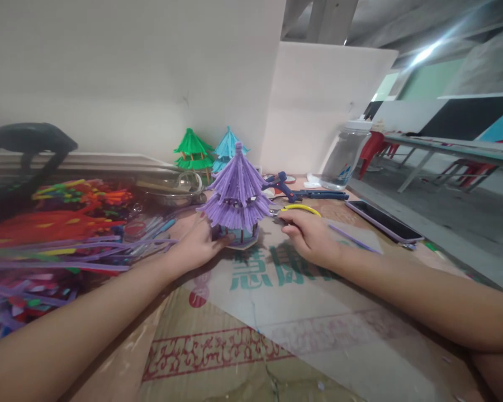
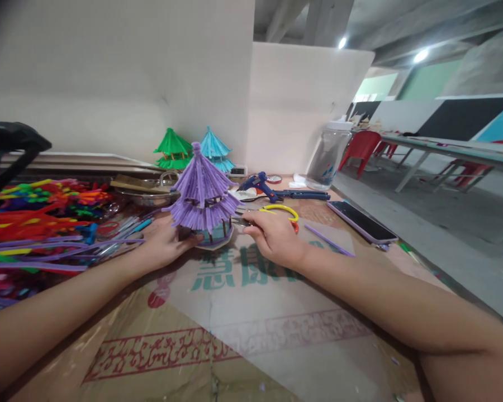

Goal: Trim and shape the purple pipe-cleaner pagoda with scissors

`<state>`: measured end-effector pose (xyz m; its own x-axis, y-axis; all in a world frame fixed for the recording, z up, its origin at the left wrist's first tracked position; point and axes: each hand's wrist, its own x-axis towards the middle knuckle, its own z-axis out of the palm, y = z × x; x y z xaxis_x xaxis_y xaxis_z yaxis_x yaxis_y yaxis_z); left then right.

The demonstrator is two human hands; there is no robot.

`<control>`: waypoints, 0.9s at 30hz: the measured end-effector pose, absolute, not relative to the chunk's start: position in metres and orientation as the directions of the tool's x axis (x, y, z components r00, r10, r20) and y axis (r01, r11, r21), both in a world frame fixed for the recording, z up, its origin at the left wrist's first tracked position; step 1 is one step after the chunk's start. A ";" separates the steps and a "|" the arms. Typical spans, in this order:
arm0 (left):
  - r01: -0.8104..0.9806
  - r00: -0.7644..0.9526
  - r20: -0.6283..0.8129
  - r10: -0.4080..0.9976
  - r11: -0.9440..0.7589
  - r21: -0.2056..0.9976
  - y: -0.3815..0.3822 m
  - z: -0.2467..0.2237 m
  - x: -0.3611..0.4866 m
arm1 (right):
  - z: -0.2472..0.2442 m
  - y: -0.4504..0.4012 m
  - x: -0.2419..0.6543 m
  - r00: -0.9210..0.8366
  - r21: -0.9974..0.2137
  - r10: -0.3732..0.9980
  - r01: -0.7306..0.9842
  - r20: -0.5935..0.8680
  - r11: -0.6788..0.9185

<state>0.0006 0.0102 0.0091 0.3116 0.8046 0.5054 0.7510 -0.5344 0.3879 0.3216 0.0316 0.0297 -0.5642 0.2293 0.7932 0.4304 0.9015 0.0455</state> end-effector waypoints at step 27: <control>0.751 0.262 0.546 0.795 -0.524 0.402 0.009 0.010 0.007 | 0.024 0.010 0.304 -0.649 -0.188 0.419 0.396 0.636 0.899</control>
